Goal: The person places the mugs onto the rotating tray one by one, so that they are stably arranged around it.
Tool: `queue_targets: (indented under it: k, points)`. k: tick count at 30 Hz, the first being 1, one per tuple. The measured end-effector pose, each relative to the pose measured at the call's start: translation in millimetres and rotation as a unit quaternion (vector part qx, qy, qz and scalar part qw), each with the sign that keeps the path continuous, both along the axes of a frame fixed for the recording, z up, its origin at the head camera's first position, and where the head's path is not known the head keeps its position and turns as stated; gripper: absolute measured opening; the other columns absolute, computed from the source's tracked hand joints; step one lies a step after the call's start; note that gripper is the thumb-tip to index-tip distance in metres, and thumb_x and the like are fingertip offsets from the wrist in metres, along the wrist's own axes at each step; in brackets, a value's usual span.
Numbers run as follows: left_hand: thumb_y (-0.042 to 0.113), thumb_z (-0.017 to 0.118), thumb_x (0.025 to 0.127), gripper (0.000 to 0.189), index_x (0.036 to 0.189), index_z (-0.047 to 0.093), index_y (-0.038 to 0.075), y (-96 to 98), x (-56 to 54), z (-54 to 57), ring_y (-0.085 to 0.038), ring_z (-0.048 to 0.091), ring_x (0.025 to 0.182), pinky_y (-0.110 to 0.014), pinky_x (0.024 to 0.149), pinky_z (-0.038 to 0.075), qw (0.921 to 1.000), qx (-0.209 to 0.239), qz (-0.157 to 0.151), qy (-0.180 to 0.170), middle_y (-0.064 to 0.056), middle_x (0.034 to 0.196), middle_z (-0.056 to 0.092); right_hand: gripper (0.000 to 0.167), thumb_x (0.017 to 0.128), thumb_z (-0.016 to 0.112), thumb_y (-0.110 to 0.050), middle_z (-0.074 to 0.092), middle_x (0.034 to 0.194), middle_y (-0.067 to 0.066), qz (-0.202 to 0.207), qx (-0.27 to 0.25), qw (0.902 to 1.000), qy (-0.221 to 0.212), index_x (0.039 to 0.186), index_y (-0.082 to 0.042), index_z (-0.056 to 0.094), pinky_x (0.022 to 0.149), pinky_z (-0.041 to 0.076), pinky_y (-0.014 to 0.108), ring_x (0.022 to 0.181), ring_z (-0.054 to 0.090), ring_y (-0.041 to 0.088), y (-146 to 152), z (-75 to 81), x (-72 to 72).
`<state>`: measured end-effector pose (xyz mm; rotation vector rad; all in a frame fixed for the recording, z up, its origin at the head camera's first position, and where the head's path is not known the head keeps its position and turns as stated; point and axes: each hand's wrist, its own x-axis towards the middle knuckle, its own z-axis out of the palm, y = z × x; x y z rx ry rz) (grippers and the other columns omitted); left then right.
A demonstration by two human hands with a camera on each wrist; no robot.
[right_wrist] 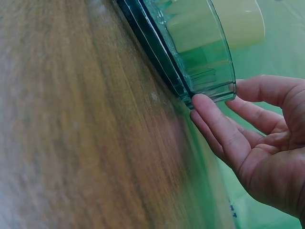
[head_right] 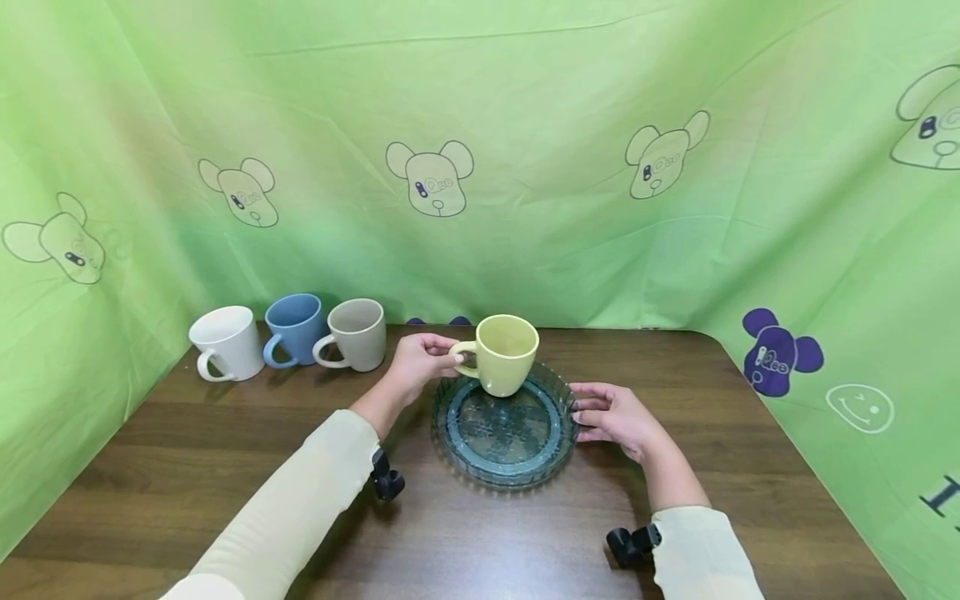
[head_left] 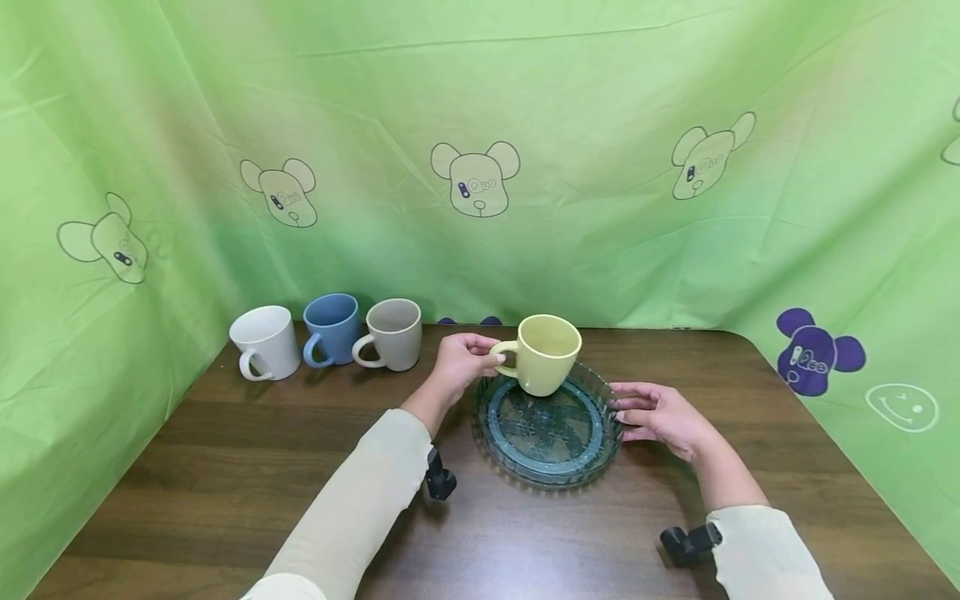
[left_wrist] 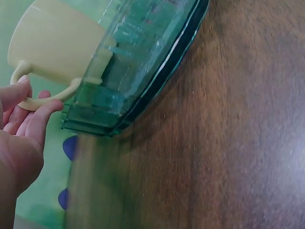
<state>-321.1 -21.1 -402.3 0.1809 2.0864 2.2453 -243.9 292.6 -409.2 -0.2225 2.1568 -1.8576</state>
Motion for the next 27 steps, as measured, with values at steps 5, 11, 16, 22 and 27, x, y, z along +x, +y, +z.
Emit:
queue_targets:
  k: [5, 11, 16, 22, 27]
  points:
    - [-0.014, 0.07, 0.08, 0.023, 0.103, 0.066, -0.014, -2.4, -1.9, -3.2, -0.016, 0.067, 0.069, -0.033, 0.067, 0.061, 1.0, 0.005, -0.003, 0.004, -0.017, 0.088, 0.071, 0.06, 0.089, 0.06, 0.01, 0.058, 0.121, 0.027, -0.002, -0.001, 1.0, -0.003, 0.141, 0.018, 0.03, 0.077, 0.06, 0.039, 0.095, 0.065, 0.016, 0.4, -2.5, -0.6]
    - [-0.014, 0.071, 0.08, 0.023, 0.102, 0.067, -0.012, -4.1, -3.0, -3.8, -0.018, 0.069, 0.073, -0.033, 0.069, 0.061, 1.0, -0.002, -0.001, 0.004, -0.018, 0.089, 0.071, 0.06, 0.089, 0.06, 0.01, 0.058, 0.122, 0.027, -0.002, -0.003, 1.0, -0.004, 0.141, 0.017, 0.03, 0.077, 0.06, 0.039, 0.095, 0.065, 0.016, 0.6, -4.4, -0.8]
    - [-0.012, 0.072, 0.08, 0.022, 0.102, 0.068, -0.011, -4.6, -4.4, -2.7, -0.024, 0.071, 0.08, -0.033, 0.07, 0.061, 0.9999, -0.011, -0.002, 0.004, -0.019, 0.093, 0.071, 0.06, 0.089, 0.059, 0.011, 0.059, 0.119, 0.024, -0.003, -0.006, 1.0, -0.002, 0.141, 0.018, 0.03, 0.077, 0.06, 0.039, 0.094, 0.066, 0.016, 0.3, -3.8, -0.6]
    - [-0.013, 0.072, 0.08, 0.024, 0.104, 0.068, -0.01, -4.5, -5.5, -1.4, -0.018, 0.069, 0.077, -0.034, 0.071, 0.061, 0.9999, -0.011, -0.002, -0.002, -0.022, 0.097, 0.07, 0.06, 0.089, 0.06, 0.01, 0.06, 0.116, 0.02, 0.004, -0.002, 1.0, -0.005, 0.14, 0.018, 0.028, 0.079, 0.059, 0.039, 0.094, 0.065, 0.015, 0.7, -2.2, -3.1]
    - [-0.013, 0.072, 0.08, 0.029, 0.108, 0.067, -0.011, -5.9, -3.3, 1.8, -0.016, 0.068, 0.077, -0.035, 0.073, 0.061, 0.9999, -0.003, -0.01, -0.001, -0.028, 0.105, 0.068, 0.057, 0.094, 0.06, -0.002, 0.06, 0.113, 0.016, 0.005, 0.027, 0.9996, -0.003, 0.14, 0.017, 0.03, 0.079, 0.059, 0.036, 0.094, 0.063, 0.013, 1.6, -0.3, -9.2]
